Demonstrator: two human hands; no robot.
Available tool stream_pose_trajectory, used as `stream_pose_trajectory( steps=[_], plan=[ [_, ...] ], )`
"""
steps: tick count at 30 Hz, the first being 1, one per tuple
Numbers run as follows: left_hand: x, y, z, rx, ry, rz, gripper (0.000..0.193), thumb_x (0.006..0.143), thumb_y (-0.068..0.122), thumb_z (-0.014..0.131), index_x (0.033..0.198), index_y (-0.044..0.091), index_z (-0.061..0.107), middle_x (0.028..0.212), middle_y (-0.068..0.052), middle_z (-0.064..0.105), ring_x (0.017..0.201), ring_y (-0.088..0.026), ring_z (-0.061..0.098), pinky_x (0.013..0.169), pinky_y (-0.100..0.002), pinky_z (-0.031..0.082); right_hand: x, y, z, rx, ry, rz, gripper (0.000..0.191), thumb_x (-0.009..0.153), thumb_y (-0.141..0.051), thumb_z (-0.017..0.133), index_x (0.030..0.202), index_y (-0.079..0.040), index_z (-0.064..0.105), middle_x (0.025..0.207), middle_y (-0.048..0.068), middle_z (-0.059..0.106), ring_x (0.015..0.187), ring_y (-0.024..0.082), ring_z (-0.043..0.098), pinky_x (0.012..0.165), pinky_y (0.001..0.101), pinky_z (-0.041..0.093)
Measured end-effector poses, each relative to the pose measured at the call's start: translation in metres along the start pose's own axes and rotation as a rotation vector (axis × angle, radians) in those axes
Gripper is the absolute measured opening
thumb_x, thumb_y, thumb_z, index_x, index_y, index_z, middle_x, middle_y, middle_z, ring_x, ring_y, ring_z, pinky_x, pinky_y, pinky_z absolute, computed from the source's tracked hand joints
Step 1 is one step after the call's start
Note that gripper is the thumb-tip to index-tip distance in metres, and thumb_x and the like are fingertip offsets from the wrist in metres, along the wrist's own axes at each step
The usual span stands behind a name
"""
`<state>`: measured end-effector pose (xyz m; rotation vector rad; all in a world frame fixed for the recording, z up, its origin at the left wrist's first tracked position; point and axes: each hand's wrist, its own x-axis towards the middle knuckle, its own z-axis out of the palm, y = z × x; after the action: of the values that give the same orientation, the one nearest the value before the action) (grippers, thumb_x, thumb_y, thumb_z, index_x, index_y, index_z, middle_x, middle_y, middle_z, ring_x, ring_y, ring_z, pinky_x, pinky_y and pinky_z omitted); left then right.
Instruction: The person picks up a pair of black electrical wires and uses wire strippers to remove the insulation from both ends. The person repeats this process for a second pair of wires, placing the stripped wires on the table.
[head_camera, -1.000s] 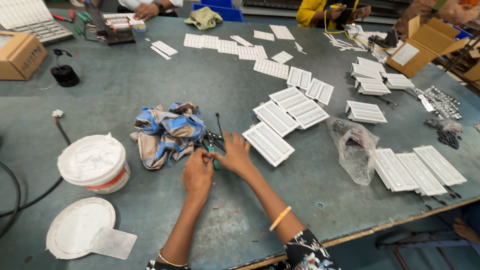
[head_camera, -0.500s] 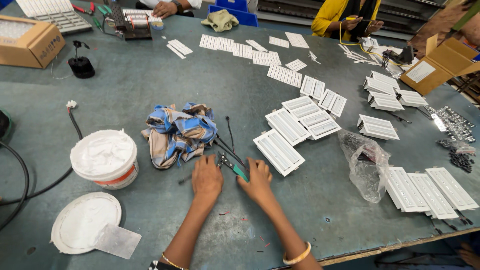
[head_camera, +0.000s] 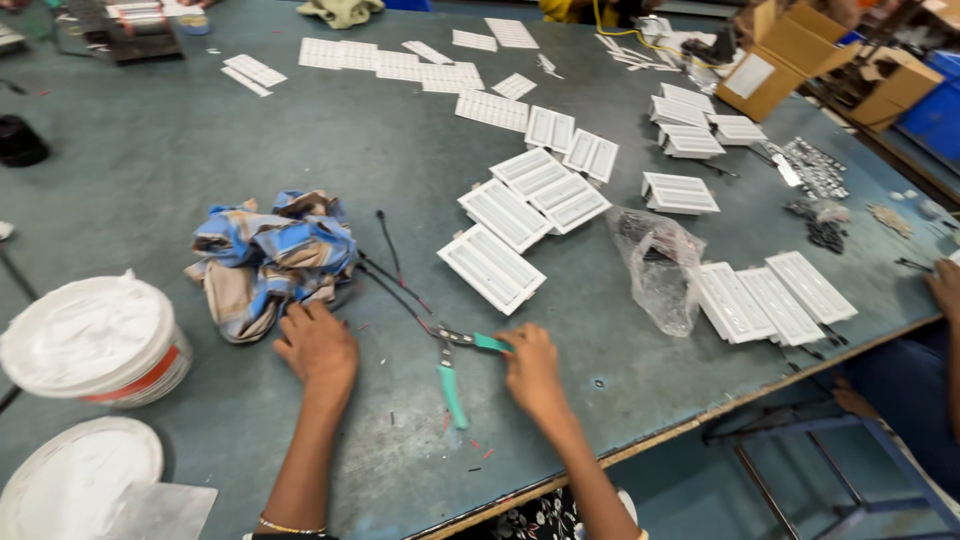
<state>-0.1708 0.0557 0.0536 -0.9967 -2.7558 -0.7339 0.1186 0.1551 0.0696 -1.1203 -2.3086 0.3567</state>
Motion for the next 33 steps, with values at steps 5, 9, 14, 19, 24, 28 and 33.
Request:
stream_pose_trajectory(
  steps=[5,9,14,19,24,28,33],
  plan=[
    [0.001,-0.005,0.018,0.11,0.026,-0.006,0.031,0.089,0.013,0.061,0.118,0.001,0.061,0.138,-0.019,0.054,0.125,-0.035,0.05,0.097,-0.051,0.037,-0.012,0.043,-0.052,-0.16,0.013,0.172,0.027,0.084,-0.004,0.066,0.106,-0.016,0.076,0.109,0.009,0.064,0.108,0.032,0.056,0.091,0.0473,0.042],
    [-0.001,0.003,0.01,-0.004,-0.067,0.012,0.026,0.094,0.012,0.056,0.117,0.0,0.054,0.111,-0.025,0.068,0.105,-0.039,0.065,0.1,-0.053,0.039,-0.003,0.02,-0.056,-0.118,0.154,0.083,0.023,0.086,-0.008,0.068,0.108,-0.011,0.074,0.11,0.013,0.064,0.109,0.034,0.056,0.094,0.0469,0.043],
    [-0.011,0.026,-0.029,-0.529,-0.065,0.012,0.021,0.1,0.011,0.051,0.118,0.002,0.044,0.088,-0.029,0.067,0.082,-0.049,0.065,0.073,-0.057,0.047,0.035,-0.057,-0.012,0.167,-0.015,-0.204,0.026,0.088,-0.013,0.069,0.113,-0.006,0.07,0.115,0.014,0.065,0.114,0.033,0.059,0.098,0.0408,0.048],
    [-0.017,0.041,-0.054,-0.678,0.084,0.025,0.021,0.103,0.007,0.047,0.124,0.004,0.049,0.098,-0.027,0.069,0.089,-0.047,0.065,0.075,-0.055,0.047,0.092,-0.127,0.023,0.114,-0.047,-0.282,0.045,0.084,-0.019,0.075,0.122,0.002,0.062,0.122,0.019,0.06,0.114,0.039,0.053,0.092,0.0456,0.044],
    [-0.009,0.034,-0.058,-0.692,0.15,0.103,0.02,0.101,0.006,0.047,0.119,0.003,0.057,0.107,-0.022,0.071,0.092,-0.043,0.067,0.078,-0.053,0.048,0.118,-0.16,0.038,-0.032,0.04,-0.22,0.046,0.079,-0.023,0.075,0.114,0.004,0.064,0.118,0.02,0.058,0.111,0.041,0.053,0.088,0.0513,0.044],
    [-0.006,0.03,-0.058,-0.699,0.161,0.119,0.021,0.099,0.006,0.048,0.118,0.003,0.057,0.107,-0.02,0.071,0.092,-0.042,0.067,0.078,-0.051,0.05,0.12,-0.156,0.042,-0.038,0.103,-0.257,0.015,0.087,-0.012,0.066,0.098,-0.001,0.065,0.104,0.017,0.059,0.103,0.037,0.057,0.086,0.047,0.049],
    [-0.009,0.029,-0.052,-0.692,0.14,0.139,0.017,0.1,0.007,0.05,0.111,0.004,0.062,0.101,-0.023,0.07,0.089,-0.043,0.066,0.076,-0.051,0.049,0.073,-0.121,0.039,-0.004,0.017,-0.246,0.012,0.086,-0.01,0.065,0.092,-0.001,0.062,0.099,0.018,0.059,0.1,0.038,0.057,0.085,0.0475,0.049]
  ],
)
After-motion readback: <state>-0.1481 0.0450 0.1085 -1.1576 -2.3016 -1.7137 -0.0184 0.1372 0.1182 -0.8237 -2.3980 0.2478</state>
